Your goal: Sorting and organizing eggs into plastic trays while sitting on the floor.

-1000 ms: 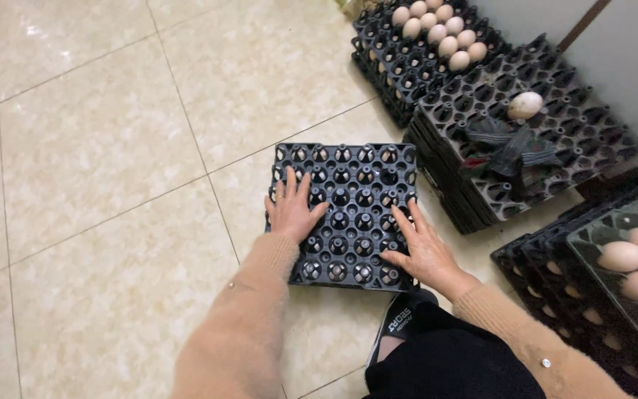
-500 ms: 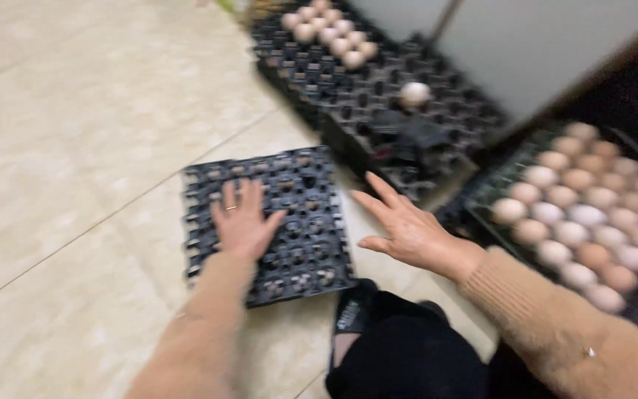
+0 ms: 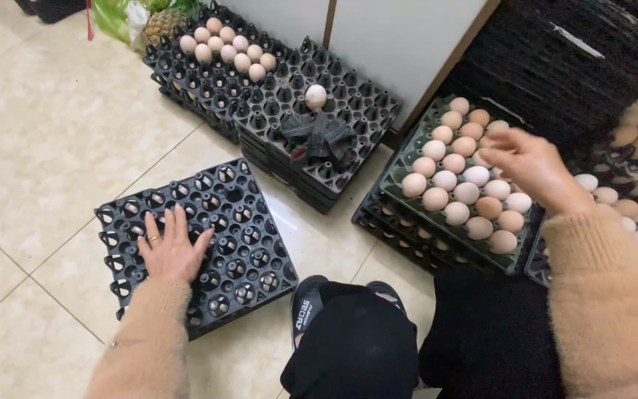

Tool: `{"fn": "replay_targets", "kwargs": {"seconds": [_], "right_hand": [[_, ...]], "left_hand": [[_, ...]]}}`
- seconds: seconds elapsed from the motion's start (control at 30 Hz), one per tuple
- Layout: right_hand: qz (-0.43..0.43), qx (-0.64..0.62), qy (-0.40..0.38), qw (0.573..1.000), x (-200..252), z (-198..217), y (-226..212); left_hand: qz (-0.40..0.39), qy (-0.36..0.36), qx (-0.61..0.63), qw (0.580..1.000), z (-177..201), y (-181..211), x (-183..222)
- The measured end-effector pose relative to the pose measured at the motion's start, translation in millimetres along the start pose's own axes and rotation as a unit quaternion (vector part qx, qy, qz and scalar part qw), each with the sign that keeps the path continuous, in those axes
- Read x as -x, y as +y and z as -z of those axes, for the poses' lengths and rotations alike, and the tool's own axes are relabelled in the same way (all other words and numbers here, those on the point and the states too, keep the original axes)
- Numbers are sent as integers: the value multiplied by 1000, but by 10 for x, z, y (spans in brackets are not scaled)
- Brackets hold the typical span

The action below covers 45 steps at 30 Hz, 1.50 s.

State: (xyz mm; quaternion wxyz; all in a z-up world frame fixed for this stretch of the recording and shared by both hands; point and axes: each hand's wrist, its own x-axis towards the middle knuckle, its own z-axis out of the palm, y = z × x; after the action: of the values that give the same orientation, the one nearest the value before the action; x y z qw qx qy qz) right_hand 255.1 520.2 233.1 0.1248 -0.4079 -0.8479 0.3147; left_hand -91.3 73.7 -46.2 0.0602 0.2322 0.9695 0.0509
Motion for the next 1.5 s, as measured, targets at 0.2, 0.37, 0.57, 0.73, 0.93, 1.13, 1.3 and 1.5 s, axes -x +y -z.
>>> {"fn": "replay_targets", "kwargs": {"seconds": [0.2, 0.37, 0.57, 0.73, 0.93, 1.13, 1.3, 1.5], "right_hand": [[-34, 81, -57, 994, -152, 29, 547], [-29, 35, -52, 998, -74, 84, 525], [-29, 97, -54, 993, -225, 15, 856], [-43, 99, -85, 991, -92, 47, 896], [-50, 85, -126, 987, -277, 19, 1281], [-39, 84, -155, 984, -448, -91, 1459], [-23, 81, -167, 982, -390, -106, 1248], [11, 49, -173, 984, -409, -138, 1141]], "left_hand": [[13, 13, -12, 1000, 393, 282, 117], [-95, 152, -60, 982, 668, 1216, 318], [-189, 54, 246, 949, 499, 2702, 286], [-245, -7, 191, 950, 99, 3810, 35], [-301, 134, 141, 934, -27, 4345, 120], [-264, 81, 89, 957, -299, 4503, -52], [-243, 79, 126, 959, -205, 4445, -59], [-127, -14, 311, 942, 482, 4231, 388]]}}
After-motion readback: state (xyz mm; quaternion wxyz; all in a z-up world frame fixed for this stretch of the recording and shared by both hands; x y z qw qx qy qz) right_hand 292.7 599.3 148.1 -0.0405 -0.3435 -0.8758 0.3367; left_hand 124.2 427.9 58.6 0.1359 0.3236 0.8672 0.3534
